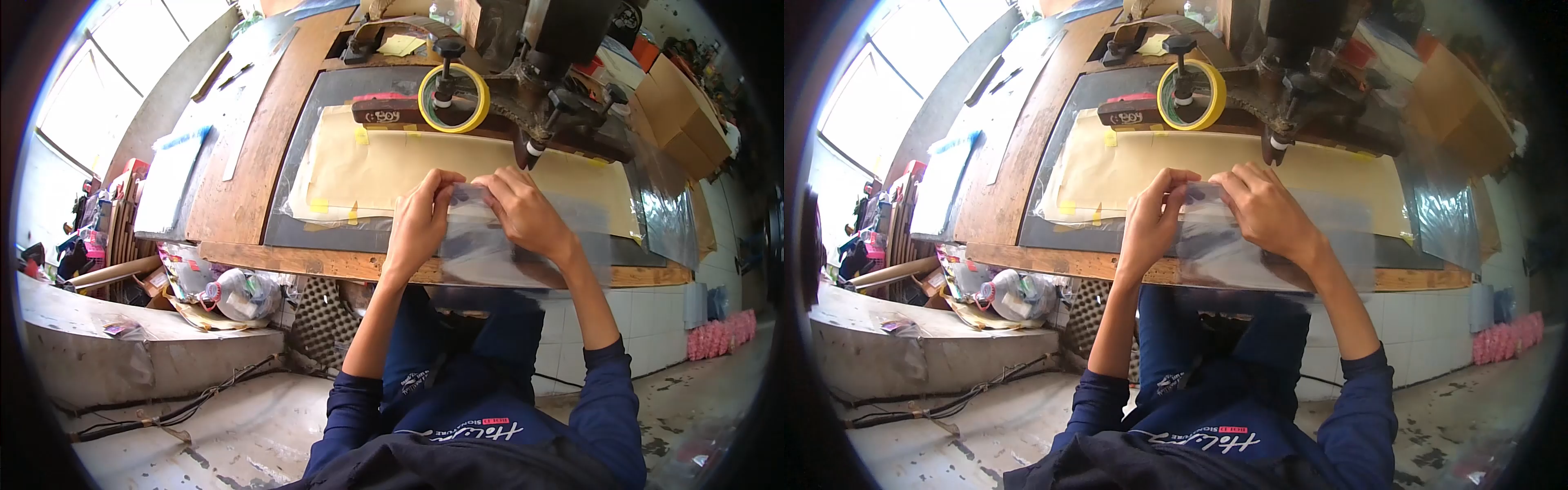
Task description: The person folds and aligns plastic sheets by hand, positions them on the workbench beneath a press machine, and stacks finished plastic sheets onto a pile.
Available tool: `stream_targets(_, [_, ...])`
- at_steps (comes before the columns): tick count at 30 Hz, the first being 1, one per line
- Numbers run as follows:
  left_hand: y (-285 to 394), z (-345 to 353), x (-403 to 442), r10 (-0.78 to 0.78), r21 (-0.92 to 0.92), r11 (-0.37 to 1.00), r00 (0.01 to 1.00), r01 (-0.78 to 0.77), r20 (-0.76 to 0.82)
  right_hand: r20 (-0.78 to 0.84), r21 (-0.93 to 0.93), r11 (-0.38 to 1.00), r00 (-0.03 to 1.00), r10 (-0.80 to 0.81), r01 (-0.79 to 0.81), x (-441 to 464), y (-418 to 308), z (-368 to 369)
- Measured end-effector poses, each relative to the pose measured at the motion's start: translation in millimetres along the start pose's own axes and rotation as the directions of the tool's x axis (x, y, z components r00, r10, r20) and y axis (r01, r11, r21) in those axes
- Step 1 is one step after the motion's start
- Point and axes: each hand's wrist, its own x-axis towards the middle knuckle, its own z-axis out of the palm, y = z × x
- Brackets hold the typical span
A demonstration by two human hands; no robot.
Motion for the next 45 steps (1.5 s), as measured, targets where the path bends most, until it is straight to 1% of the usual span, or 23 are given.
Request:
stream_targets(3, [10, -2, -1, -0.033, -0.049, 0.998, 0.999, 0.035, 0.038, -0.075, 0.029, 0.999, 0.996, 0.039, -0.037, -1, -5, -6])
stream_targets(5, [16, 1, -4, 0.140, -0.120, 0.983, 0.990, -0.139, -0.003, -0.176, -0.108, 0.993, 0.982, -0.069, 0.050, 2, -6, -11])
stream_targets(9, [36, -3, -8, 0.140, -0.278, 0.949, 0.989, -0.149, -0.050, -0.082, 0.046, 0.999, 0.996, 0.030, -0.026, 11, -14, -45])
stream_targets(11, [45, -16, -12, 0.109, -0.152, 0.985, 0.976, -0.081, 0.187, -0.092, 0.110, 0.993, 0.995, -0.025, 0.035, 28, -21, -75])
stream_targets(12, [52, -24, -11, -0.039, -0.274, 0.956, 0.967, 0.110, 0.252, -0.145, 0.062, 0.985, 0.978, -0.151, 0.162, 38, -27, -87])
stream_targets(13, [59, -32, -10, -0.030, -0.267, 0.959, 0.970, 0.096, 0.243, -0.155, 0.058, 0.983, 0.974, -0.164, 0.175, 46, -32, -95])
stream_targets(15, [71, -48, -5, -0.018, -0.193, 0.980, 0.988, 0.048, 0.153, -0.135, 0.082, 0.946, 0.944, -0.301, 0.313, 63, -41, -104])
stream_targets(17, [79, -61, 4, 0.196, -0.150, 0.968, 0.979, -0.202, -0.056, -0.153, 0.056, 0.932, 0.926, -0.345, 0.357, 80, -50, -113])
stream_targets(19, [92, -83, 16, 0.252, -0.001, 0.967, 0.963, -0.253, -0.098, -0.190, 0.002, 0.956, 0.939, -0.287, 0.293, 95, -62, -122])
stream_targets(21, [106, -108, 23, 0.206, 0.206, 0.962, 0.973, -0.181, -0.105, -0.319, -0.009, 0.910, 0.862, -0.395, 0.414, 113, -65, -128])
stream_targets(22, [112, -121, 26, 0.149, 0.387, 0.917, 0.982, -0.095, -0.112, -0.391, 0.031, 0.936, 0.866, -0.311, 0.350, 117, -67, -139])
stream_targets(23, [104, -137, 30, 0.125, 0.319, 0.945, 0.979, -0.068, -0.162, -0.455, 0.076, 0.955, 0.862, -0.222, 0.286, 121, -66, -148])
stream_targets(25, [76, -176, 29, 0.276, 0.384, 0.909, 0.924, -0.161, -0.264, -0.521, 0.099, 0.954, 0.832, -0.191, 0.281, 126, -53, -156])
stream_targets(27, [54, -191, 29, 0.233, -0.036, 0.962, 0.881, -0.271, -0.412, -0.620, 0.349, 0.850, 0.777, -0.107, 0.396, 130, -43, -157])
stream_targets(28, [47, -186, 32, 0.231, -0.239, 0.896, 0.852, -0.374, -0.469, -0.589, 0.552, 0.752, 0.807, 0.045, 0.361, 124, -54, -156])
stream_targets(29, [38, -180, 37, 0.193, -0.417, 0.818, 0.872, -0.397, -0.450, -0.590, 0.548, 0.752, 0.806, 0.038, 0.365, 121, -56, -151])
stream_targets(31, [41, -162, 40, 0.233, -0.418, 0.847, 0.936, -0.329, -0.263, -0.634, 0.560, 0.768, 0.757, 0.158, 0.309, 121, -50, -134])
stream_targets(33, [52, -154, 43, 0.195, -0.396, 0.861, 0.927, -0.319, -0.322, -0.686, 0.474, 0.841, 0.708, 0.166, 0.262, 119, -39, -121])
stream_targets(35, [63, -153, 45, 0.096, -0.155, 0.969, 0.872, -0.192, -0.480, -0.734, 0.387, 0.901, 0.657, 0.172, 0.197, 113, -29, -114])
stream_targets(38, [74, -153, 44, 0.213, -0.058, 0.946, 0.744, -0.320, -0.634, -0.789, 0.344, 0.926, 0.583, 0.194, 0.157, 103, -34, -107])
stream_targets(40, [74, -144, 35, 0.218, -0.046, 0.942, 0.710, -0.333, -0.670, -0.781, 0.476, 0.846, 0.557, 0.282, 0.239, 95, -45, -101])
stream_targets(43, [51, -135, 1, 0.161, -0.163, 0.942, 0.822, -0.293, -0.547, -0.830, 0.323, 0.913, 0.538, 0.146, 0.250, 61, -54, -68])
stream_targets(45, [33, -131, -28, 0.210, -0.084, 0.963, 0.904, -0.257, -0.372, -0.762, 0.553, 0.769, 0.568, 0.310, 0.321, 41, -60, -40])
